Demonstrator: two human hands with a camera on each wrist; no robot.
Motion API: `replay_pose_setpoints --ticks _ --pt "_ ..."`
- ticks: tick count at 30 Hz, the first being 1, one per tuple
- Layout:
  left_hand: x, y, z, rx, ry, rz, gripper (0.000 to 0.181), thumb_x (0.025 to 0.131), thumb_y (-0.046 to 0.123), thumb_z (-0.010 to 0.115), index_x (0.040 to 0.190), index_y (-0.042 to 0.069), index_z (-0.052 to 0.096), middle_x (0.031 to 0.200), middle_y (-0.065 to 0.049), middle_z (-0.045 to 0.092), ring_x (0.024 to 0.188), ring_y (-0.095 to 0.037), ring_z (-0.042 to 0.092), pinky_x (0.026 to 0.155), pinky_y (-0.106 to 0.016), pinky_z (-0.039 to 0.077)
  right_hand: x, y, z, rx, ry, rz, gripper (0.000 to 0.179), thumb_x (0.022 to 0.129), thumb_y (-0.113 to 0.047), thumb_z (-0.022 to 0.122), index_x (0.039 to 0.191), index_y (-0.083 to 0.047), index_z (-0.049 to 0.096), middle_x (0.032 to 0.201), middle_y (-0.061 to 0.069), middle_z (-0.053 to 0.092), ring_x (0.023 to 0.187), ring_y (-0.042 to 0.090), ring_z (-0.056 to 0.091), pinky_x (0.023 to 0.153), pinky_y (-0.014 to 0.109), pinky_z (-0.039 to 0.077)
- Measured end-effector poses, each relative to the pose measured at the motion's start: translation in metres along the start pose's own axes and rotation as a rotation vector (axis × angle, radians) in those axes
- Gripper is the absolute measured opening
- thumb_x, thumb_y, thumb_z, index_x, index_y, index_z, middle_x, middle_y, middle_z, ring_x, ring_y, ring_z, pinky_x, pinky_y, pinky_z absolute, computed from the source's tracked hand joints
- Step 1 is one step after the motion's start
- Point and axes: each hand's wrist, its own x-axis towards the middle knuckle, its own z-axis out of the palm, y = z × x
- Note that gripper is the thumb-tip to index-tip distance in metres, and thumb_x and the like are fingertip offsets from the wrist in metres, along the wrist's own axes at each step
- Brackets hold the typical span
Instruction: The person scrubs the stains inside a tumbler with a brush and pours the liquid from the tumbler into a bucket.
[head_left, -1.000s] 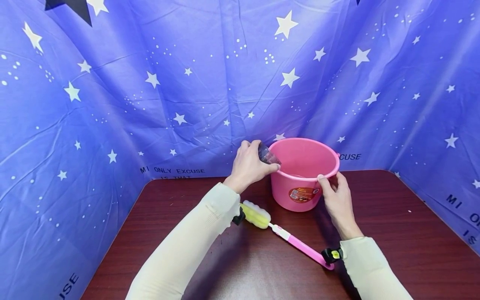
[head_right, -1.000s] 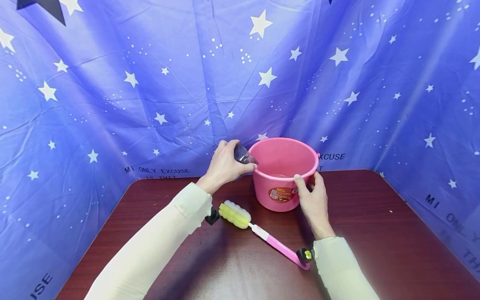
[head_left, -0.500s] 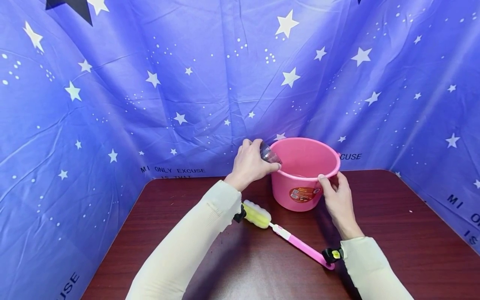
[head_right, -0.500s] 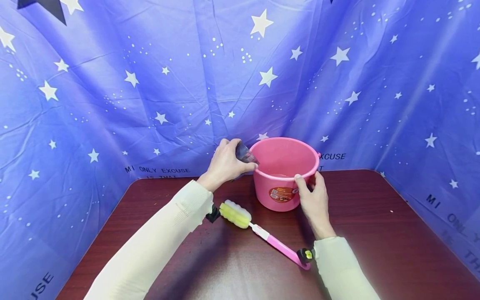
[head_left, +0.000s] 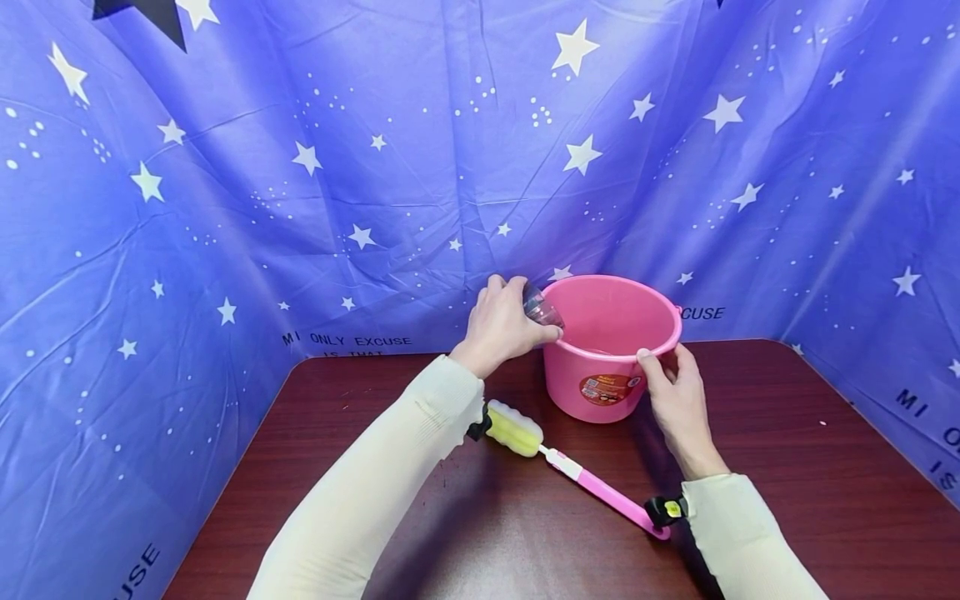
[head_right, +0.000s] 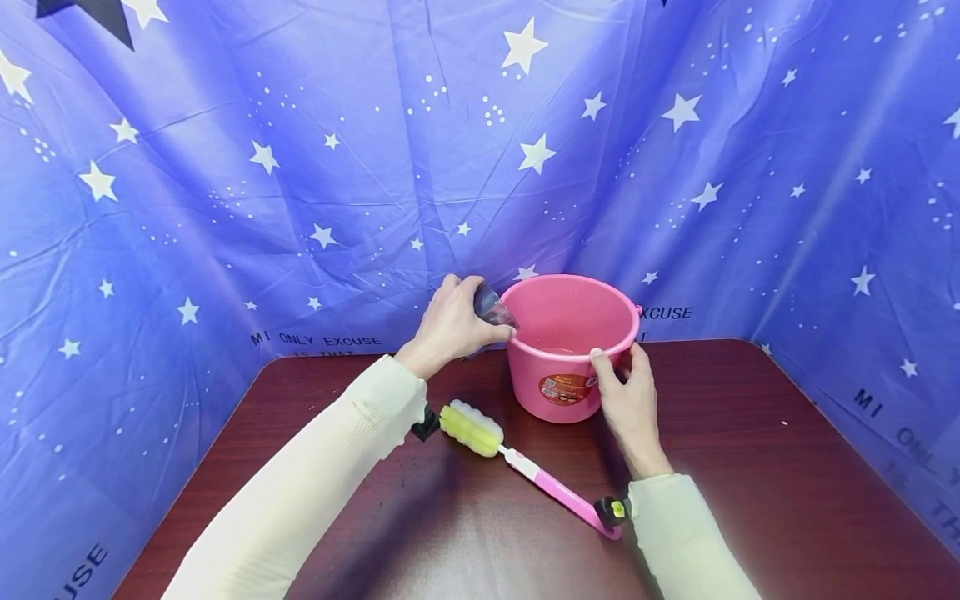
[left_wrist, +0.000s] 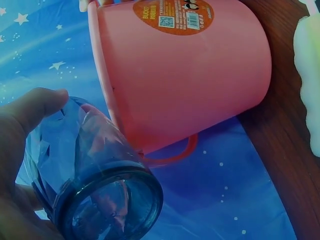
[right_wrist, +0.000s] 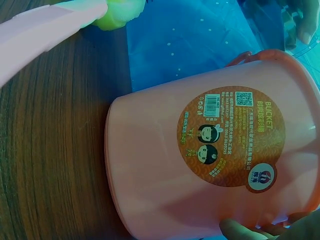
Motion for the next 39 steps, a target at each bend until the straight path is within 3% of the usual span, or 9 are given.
replay_pose_setpoints --ticks 19,39 --pt "0.0016 0.0021 -0.0035 0.027 -0.038 -0.004 0.072 0.062 0.057 0.08 0.115 0.016 0.057 0.098 -0.004 0.045 0.092 -0.022 0.049 0.073 -0.04 0.047 -0.0019 -0.0027 0.0 0.001 -0.004 0.001 0.058 0.095 -0.029 0.056 0.143 -0.003 0.037 0.137 0.014 0.044 0.122 0.025 0.046 0.104 0.037 0.038" --pt "0.0032 0.005 -0.0058 0.048 -0.063 -0.004 0.073 0.062 0.058 0.08 0.116 0.015 0.056 0.098 -0.003 0.045 0.092 -0.021 0.048 0.074 -0.039 0.047 -0.0014 -0.0023 -0.0001 -0.009 0.003 0.001 0.056 0.095 -0.029 0.057 0.142 -0.004 0.038 0.135 0.013 0.046 0.118 0.021 0.048 0.099 0.028 0.041"
